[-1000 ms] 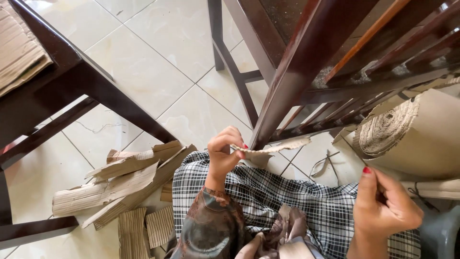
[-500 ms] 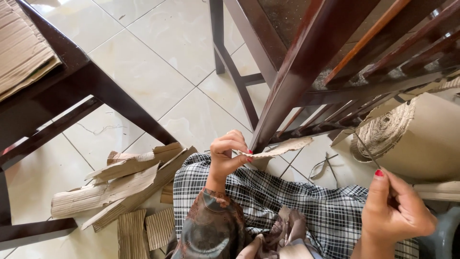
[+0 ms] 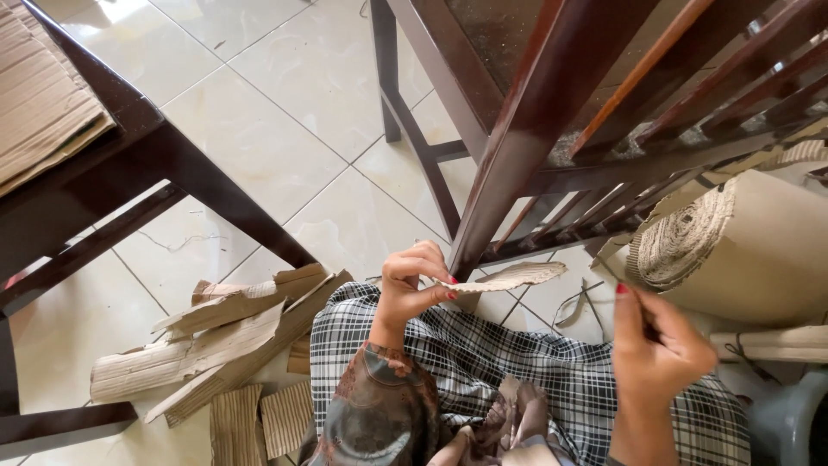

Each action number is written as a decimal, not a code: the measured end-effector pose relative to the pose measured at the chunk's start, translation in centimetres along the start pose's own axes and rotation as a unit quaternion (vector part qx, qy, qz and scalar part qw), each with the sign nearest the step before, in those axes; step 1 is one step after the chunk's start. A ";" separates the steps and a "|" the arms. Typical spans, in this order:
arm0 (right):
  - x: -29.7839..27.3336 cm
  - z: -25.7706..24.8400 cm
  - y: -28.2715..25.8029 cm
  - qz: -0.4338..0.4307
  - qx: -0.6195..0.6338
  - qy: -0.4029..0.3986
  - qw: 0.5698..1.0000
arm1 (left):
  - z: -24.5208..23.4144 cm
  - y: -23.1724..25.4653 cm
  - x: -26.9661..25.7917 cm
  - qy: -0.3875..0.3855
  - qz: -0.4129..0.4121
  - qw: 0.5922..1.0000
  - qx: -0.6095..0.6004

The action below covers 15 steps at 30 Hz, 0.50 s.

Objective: Wrapping a chair leg with corrugated cardboard and securing it with string for protection.

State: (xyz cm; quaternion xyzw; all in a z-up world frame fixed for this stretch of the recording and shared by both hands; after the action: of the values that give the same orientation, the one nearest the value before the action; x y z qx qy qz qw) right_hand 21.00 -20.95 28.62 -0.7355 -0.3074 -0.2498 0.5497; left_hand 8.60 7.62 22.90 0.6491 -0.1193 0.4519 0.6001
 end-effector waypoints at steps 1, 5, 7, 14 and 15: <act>-0.1 0.3 0.0 -0.001 0.000 0.002 1.000 | 0.2 0.1 0.0 -0.002 0.002 1.000 0.000; 0.2 1.9 -0.2 0.003 0.057 -0.008 0.998 | 0.7 0.1 0.1 -0.009 -0.007 1.000 -0.008; 0.7 2.9 -0.9 -0.019 0.058 -0.007 0.998 | 1.2 -0.1 0.3 -0.013 -0.007 1.000 -0.012; 2.3 6.4 -1.1 0.071 0.170 0.082 0.979 | 1.7 0.3 0.8 0.059 0.027 0.998 0.019; 2.3 7.2 -0.9 0.113 0.204 0.082 0.969 | 1.7 0.5 0.9 0.067 0.021 0.996 0.049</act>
State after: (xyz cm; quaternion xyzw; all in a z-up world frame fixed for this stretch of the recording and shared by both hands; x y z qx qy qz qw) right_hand 22.09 -13.47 28.87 -0.6144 -0.2206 -0.1776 0.7364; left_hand 9.44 6.35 24.11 0.6430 -0.0699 0.5123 0.5650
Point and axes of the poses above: each hand's wrist, its own x-axis towards the middle knuckle, its own z-axis out of the palm, y = z × x, the point moved 9 cm from there along x, towards the middle knuckle, and after that the axes turned 4 degrees about x, right-handed, at the moved point
